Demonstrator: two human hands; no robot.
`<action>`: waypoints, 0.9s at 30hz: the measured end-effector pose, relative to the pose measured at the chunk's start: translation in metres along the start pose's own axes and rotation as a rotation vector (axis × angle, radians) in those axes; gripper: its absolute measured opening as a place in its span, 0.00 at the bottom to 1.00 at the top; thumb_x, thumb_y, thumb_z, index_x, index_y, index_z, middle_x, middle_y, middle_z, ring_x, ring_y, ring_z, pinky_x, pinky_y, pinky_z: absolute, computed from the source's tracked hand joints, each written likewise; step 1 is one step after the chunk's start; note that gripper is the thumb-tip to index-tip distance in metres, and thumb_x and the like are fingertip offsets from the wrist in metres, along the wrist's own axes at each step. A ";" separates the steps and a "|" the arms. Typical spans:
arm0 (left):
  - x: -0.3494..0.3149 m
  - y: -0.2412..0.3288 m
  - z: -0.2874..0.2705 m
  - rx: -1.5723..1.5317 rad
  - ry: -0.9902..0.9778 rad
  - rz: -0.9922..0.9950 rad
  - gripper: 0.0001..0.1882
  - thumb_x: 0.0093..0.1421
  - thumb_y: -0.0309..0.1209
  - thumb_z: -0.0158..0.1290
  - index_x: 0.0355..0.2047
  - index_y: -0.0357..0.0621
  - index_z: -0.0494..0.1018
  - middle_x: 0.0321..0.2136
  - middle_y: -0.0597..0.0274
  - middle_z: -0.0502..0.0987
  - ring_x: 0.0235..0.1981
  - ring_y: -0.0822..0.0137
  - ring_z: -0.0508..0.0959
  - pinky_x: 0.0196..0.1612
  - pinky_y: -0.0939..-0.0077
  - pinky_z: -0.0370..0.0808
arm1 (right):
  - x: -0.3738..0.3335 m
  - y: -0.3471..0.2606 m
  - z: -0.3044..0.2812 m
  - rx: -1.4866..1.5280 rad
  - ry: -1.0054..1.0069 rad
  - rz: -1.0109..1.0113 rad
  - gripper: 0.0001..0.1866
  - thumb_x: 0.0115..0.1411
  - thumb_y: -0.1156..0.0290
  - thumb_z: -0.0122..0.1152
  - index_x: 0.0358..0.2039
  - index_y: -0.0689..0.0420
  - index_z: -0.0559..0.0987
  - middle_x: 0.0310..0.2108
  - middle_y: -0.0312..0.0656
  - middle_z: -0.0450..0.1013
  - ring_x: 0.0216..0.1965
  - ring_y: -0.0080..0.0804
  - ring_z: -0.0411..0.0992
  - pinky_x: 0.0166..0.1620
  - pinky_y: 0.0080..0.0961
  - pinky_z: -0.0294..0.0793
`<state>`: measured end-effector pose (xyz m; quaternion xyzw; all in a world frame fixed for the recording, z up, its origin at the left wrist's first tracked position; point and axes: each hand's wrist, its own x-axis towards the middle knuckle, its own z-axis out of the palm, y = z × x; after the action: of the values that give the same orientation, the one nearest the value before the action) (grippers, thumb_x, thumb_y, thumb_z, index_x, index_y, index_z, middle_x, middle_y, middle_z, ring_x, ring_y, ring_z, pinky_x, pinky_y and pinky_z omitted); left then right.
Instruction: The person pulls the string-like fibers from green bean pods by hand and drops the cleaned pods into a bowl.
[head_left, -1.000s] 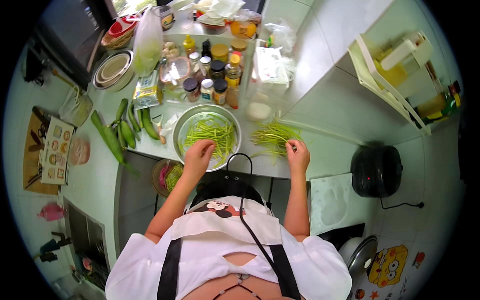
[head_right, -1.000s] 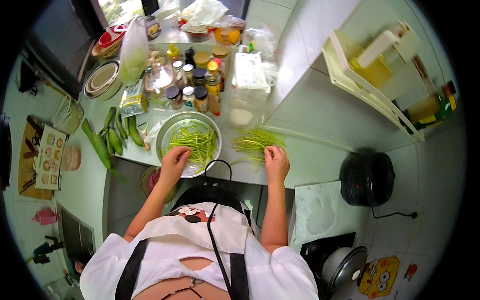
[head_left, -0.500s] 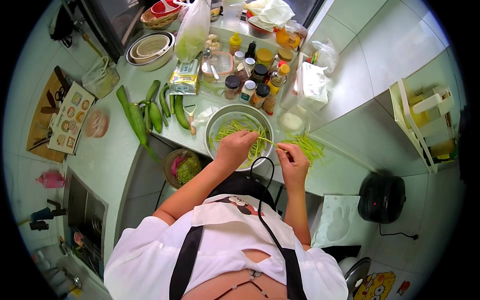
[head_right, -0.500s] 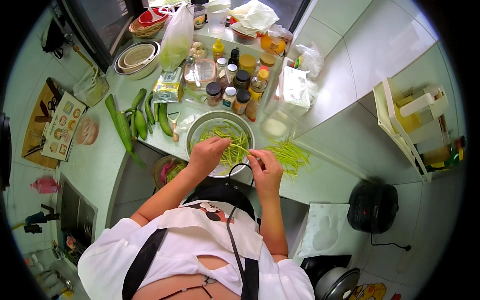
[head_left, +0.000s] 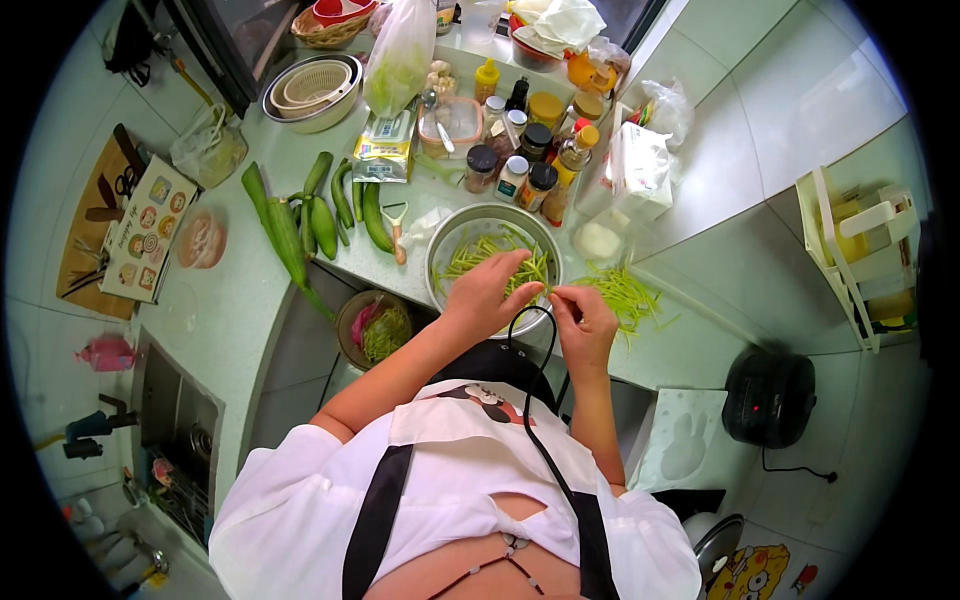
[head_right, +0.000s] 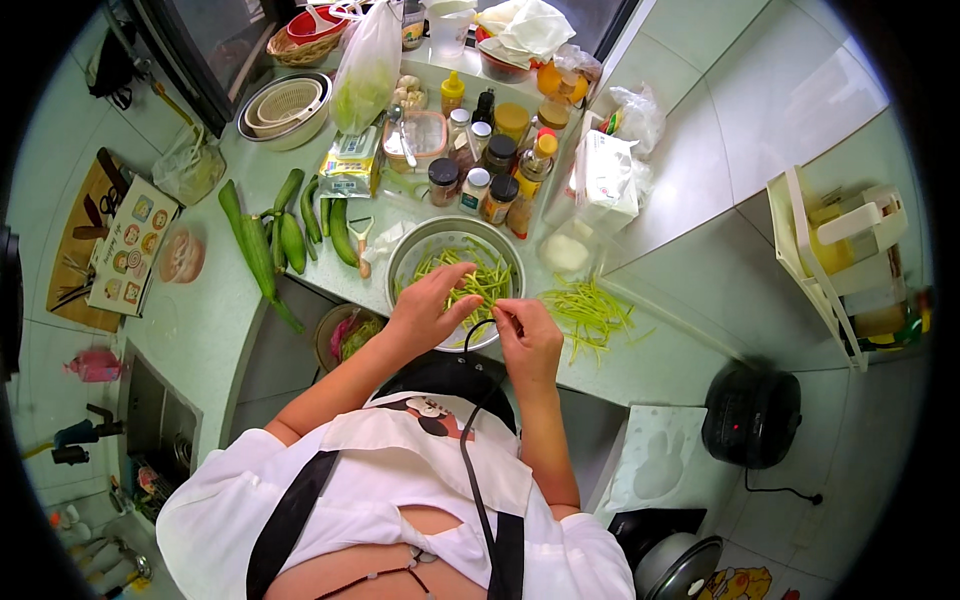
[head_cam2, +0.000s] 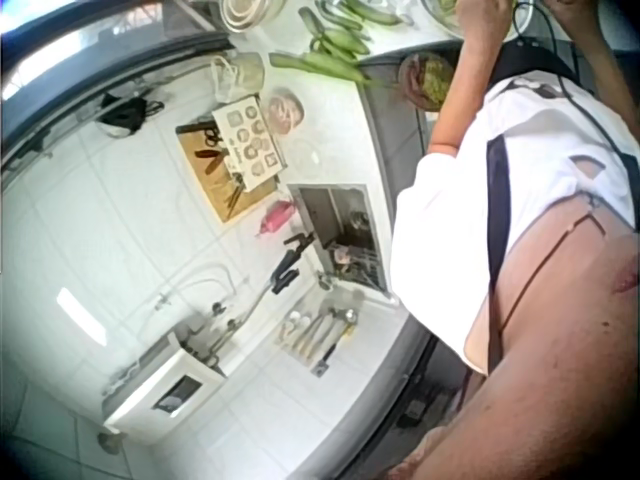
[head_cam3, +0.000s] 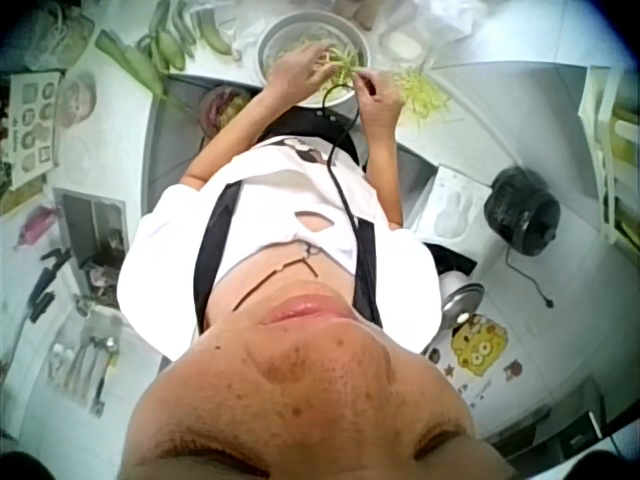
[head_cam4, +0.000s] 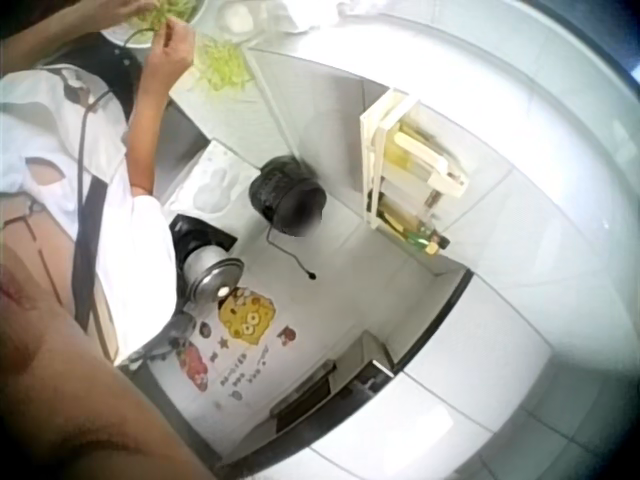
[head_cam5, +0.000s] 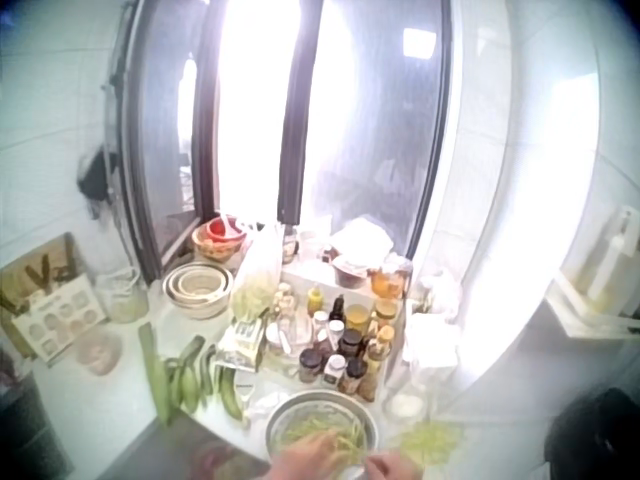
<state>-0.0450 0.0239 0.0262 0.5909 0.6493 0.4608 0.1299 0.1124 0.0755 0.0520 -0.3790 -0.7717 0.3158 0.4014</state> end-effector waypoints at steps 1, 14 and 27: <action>-0.001 -0.001 0.001 -0.007 -0.019 -0.007 0.22 0.58 0.45 0.51 0.46 0.42 0.68 0.39 0.52 0.75 0.39 0.53 0.76 0.37 0.65 0.74 | 0.000 -0.001 0.001 -0.007 -0.009 -0.026 0.05 0.51 0.77 0.63 0.30 0.59 0.77 0.23 0.40 0.71 0.22 0.28 0.69 0.26 0.22 0.67; 0.004 0.003 -0.001 -0.086 -0.145 -0.058 0.14 0.61 0.36 0.48 0.25 0.39 0.64 0.19 0.51 0.67 0.22 0.52 0.70 0.26 0.64 0.65 | 0.003 -0.004 0.001 -0.096 -0.073 -0.073 0.05 0.51 0.76 0.62 0.30 0.58 0.77 0.25 0.43 0.72 0.24 0.37 0.71 0.28 0.26 0.69; 0.003 -0.011 0.003 -0.822 -0.229 -0.333 0.14 0.67 0.37 0.40 0.31 0.39 0.67 0.23 0.67 0.72 0.25 0.77 0.71 0.31 0.83 0.70 | 0.009 -0.001 -0.004 0.033 -0.075 0.053 0.08 0.53 0.75 0.61 0.35 0.58 0.76 0.26 0.40 0.72 0.22 0.27 0.69 0.27 0.23 0.68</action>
<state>-0.0503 0.0293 0.0174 0.4249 0.4802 0.5849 0.4968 0.1124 0.0831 0.0583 -0.3808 -0.7704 0.3529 0.3699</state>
